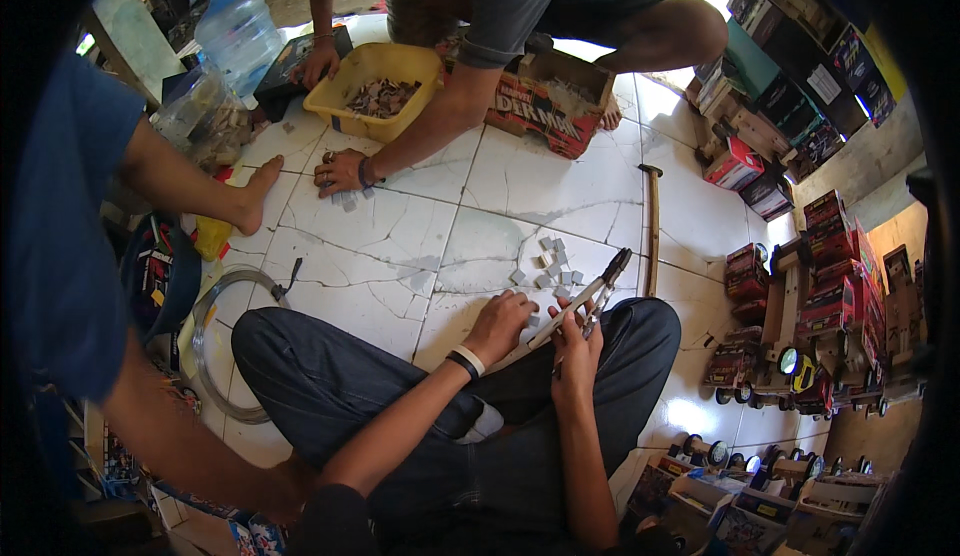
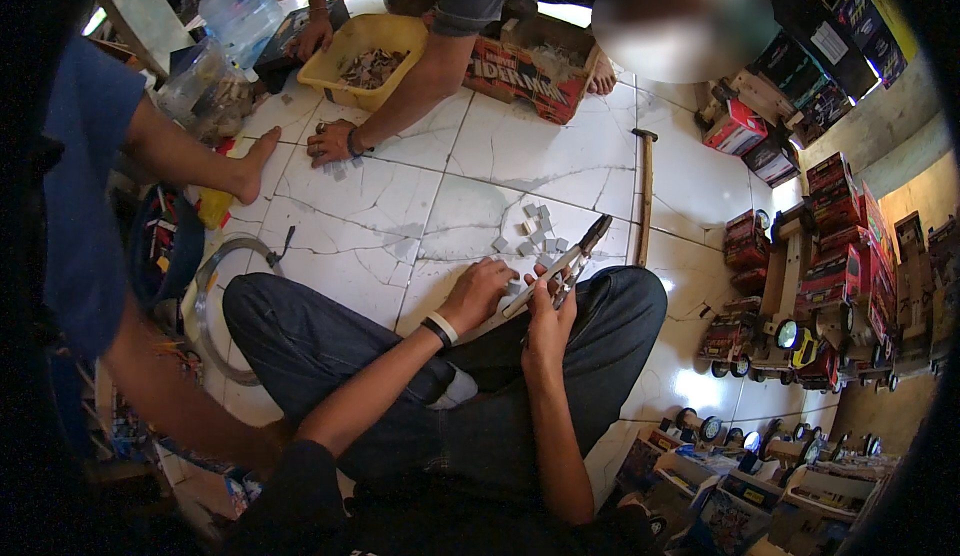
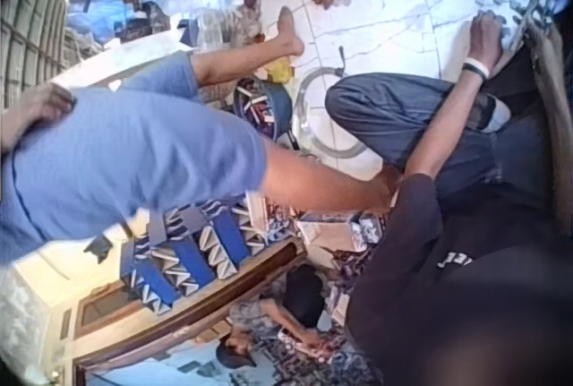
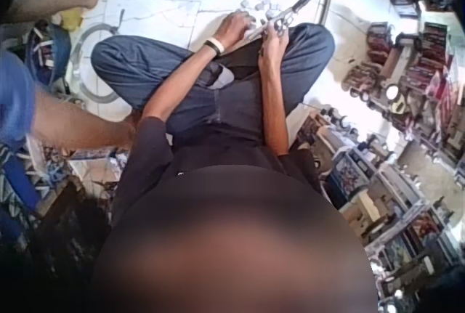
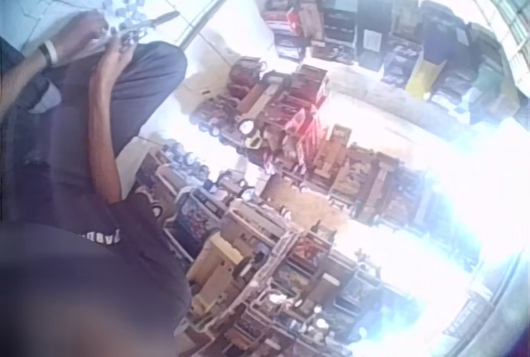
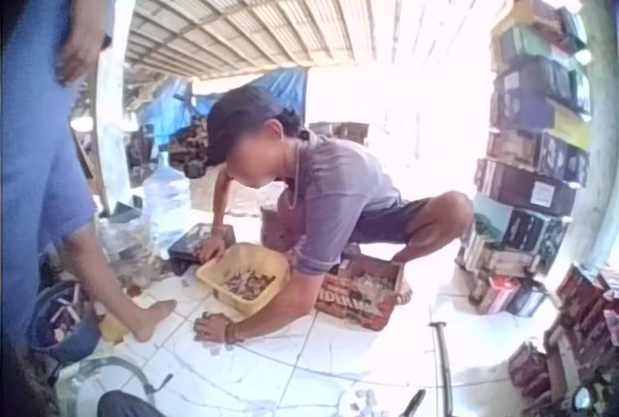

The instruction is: The person sits on the floor and uses pliers to trim small gray blocks one by one. They pick up each block, clip off a small piece, and place the trimmed block on the floor. Another person in the background sorts similar blocks into a yellow bin.

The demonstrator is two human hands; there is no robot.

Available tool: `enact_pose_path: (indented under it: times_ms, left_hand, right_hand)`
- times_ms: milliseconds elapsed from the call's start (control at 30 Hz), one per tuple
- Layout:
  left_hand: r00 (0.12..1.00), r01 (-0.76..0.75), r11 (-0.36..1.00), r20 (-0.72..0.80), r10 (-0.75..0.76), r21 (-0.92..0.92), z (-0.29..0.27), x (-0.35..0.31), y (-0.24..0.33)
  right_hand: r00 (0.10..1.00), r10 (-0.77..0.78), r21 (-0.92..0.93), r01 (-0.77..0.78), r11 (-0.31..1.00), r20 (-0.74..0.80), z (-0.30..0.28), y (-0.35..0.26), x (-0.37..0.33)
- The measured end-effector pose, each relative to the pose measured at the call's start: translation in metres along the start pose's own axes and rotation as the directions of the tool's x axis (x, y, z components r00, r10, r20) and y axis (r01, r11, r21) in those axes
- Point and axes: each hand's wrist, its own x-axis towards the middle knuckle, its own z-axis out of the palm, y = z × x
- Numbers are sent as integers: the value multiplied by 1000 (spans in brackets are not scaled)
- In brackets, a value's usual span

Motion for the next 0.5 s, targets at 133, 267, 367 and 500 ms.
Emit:
enact_pose_path:
  times_ms: [133,267,367,500]
  left_hand:
    - [950,194,908,-158,-267,-370,-28,12,-9]
    - [808,219,387,-56,-587,-895,-67,20,-17]
    - [755,140,199,-25,-656,-970,-90,17,-19]
    - [715,66,83,-11,-699,-994,-102,16,-15]
  right_hand:
    - [997,-18,-101,26,995,77,-2,1,1]
    - [977,41,-221,6,975,209,-2,5,-2]
    - [929,85,-370,58,927,360,2,12,-9]
    - [868,91,-433,150,889,488,12,25,-18]
